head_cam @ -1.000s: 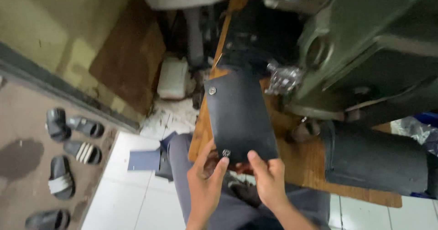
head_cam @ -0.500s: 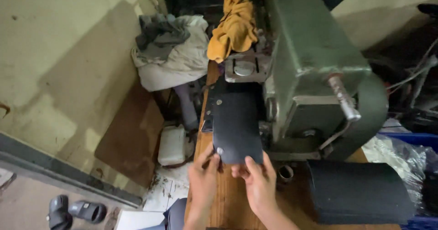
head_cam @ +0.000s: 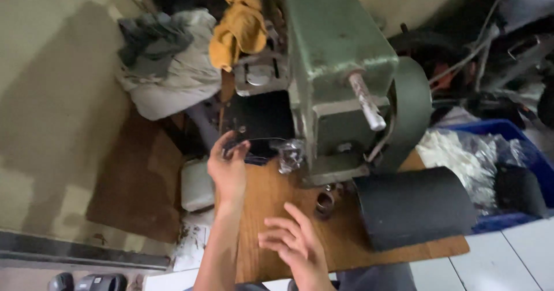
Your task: The person sits at a wooden workbench and attaches snap fasteners to leather pieces. They align a snap component on a blue leather piece, hammer it with a mallet, then fit and press mating snap parts onto black leather pieces by hand, working on one piece at a time.
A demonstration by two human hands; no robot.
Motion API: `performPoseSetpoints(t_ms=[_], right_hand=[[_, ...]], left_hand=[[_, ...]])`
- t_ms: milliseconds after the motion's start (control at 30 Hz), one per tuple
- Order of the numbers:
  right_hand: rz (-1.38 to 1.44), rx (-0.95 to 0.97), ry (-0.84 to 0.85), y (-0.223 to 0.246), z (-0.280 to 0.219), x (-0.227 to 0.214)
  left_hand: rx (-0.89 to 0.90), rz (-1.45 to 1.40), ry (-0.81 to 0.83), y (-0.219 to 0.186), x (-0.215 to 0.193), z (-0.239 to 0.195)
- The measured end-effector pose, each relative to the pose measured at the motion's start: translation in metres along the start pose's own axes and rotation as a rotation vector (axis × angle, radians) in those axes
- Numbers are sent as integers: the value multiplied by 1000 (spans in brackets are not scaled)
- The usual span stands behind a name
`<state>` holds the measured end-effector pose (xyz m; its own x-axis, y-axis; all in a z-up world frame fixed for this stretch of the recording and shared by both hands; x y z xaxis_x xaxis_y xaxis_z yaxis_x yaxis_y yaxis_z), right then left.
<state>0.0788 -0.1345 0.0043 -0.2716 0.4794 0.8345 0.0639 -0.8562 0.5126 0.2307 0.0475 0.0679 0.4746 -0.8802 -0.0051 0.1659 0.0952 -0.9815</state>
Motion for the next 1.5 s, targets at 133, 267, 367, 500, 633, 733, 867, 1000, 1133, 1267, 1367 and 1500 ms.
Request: performPoseSetpoints(t_ms=[133, 267, 367, 500, 633, 733, 867, 1000, 1133, 1267, 1367, 1500], right_hand=[[-365, -162, -121, 53, -23, 4], [-856, -281, -426, 87, -27, -46], [-881, -85, -498, 71, -23, -86], [-1166, -11, -393, 63, -12, -68], [-1088, 138, -264, 40, 6, -53], [-976, 170, -147, 32, 14, -43], [-818, 112, -48, 62, 5, -3], [-1094, -288, -109, 141, -23, 24], [-1426, -604, -415, 210, -67, -14], [-1609, -578, -780, 287, -91, -87], [-1566, -461, -834, 313, -93, -129], [-1321, -221, -891, 307, -98, -179]], left_hand=[[73, -62, 42, -16, 6, -45], [234, 377, 94, -37, 17, -108], [252, 455, 372, -43, 56, -144], [155, 451, 597, -15, 78, -177], [-172, 674, 454, 37, 49, -158], [-26, 854, 272, 48, 29, -134], [97, 941, 150, 60, 21, -107], [346, 756, 120, 27, 38, -95], [309, 834, 157, 17, 42, -91], [293, 1159, 97, -23, 46, -123], [324, 1215, 154, -36, 71, -165], [125, 612, 719, -21, 155, -223]])
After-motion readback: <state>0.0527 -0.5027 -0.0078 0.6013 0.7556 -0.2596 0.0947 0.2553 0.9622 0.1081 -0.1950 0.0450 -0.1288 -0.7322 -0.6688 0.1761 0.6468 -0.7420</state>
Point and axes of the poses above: each hand's wrist, its own z-axis towards the middle knuckle, its own x-axis out of the palm, y = z × x, the point moved 10 cm from there along z, towards the middle knuckle, and after that the axes turned 5 degrees about z, right-handed, at the moved point
